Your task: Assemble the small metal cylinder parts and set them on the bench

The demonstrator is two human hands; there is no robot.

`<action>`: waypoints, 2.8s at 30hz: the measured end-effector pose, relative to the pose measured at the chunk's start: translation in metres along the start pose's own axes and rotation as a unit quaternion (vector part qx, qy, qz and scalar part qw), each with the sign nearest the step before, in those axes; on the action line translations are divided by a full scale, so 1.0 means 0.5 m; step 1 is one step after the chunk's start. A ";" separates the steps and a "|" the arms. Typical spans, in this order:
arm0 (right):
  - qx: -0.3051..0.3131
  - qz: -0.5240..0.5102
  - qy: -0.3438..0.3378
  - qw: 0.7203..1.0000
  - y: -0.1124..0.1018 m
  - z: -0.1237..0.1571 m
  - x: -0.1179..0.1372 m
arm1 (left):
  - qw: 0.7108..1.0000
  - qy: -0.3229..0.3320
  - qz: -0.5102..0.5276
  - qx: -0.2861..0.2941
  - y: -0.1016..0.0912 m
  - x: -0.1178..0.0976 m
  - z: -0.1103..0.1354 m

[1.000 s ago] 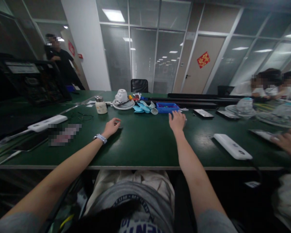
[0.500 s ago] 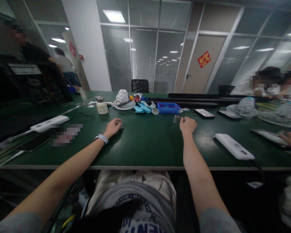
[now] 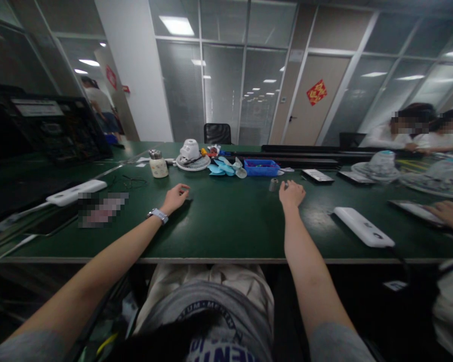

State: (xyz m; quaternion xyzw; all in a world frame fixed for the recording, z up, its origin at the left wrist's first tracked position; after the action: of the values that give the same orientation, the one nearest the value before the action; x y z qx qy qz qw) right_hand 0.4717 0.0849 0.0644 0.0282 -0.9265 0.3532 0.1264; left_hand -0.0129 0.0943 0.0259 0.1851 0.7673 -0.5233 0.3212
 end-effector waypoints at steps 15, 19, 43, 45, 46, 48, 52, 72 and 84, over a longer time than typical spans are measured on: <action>0.010 -0.020 0.035 0.999 0.004 0.001 -0.011 | 1.000 -0.001 0.002 0.000 -0.001 -0.002 0.000; 0.011 -0.038 0.044 0.998 0.013 -0.002 -0.024 | 1.000 0.002 0.001 0.000 -0.001 -0.002 0.000; -0.087 -0.147 0.077 0.982 0.029 -0.024 -0.085 | 1.000 0.008 0.008 -0.005 -0.003 -0.004 0.002; -0.074 -0.141 0.081 0.984 0.029 -0.023 -0.085 | 1.000 0.007 0.007 -0.006 -0.004 -0.004 0.003; -0.064 -0.135 0.084 0.985 0.030 -0.023 -0.085 | 1.000 0.007 0.007 -0.006 -0.004 -0.004 0.003; -0.039 -0.109 0.091 0.989 0.031 -0.021 -0.082 | 1.000 0.006 0.007 -0.006 -0.003 -0.004 0.002; -0.034 -0.013 0.026 0.999 0.020 -0.027 -0.033 | 1.000 0.008 0.006 -0.004 0.001 -0.001 -0.001; 0.011 0.006 -0.168 0.986 0.047 0.013 0.192 | 1.000 0.006 0.019 0.010 0.000 -0.011 0.011; 0.078 -0.299 -0.319 0.896 0.035 0.196 0.619 | 0.981 0.129 0.145 0.003 -0.042 -0.119 0.076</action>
State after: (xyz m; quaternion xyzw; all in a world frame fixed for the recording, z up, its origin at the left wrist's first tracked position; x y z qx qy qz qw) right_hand 0.1488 0.0447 0.0613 0.4250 -0.8346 0.3415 -0.0793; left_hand 0.0285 0.0543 0.0719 0.3611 0.7660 -0.4450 0.2912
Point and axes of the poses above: each hand's wrist, its own z-axis away from the middle knuckle, its own y-axis out of the palm, x = y × z, the point moved 9 cm from there along -z, towards the middle knuckle, and after that the axes turned 14 degrees about -y, right-handed, at the moved point
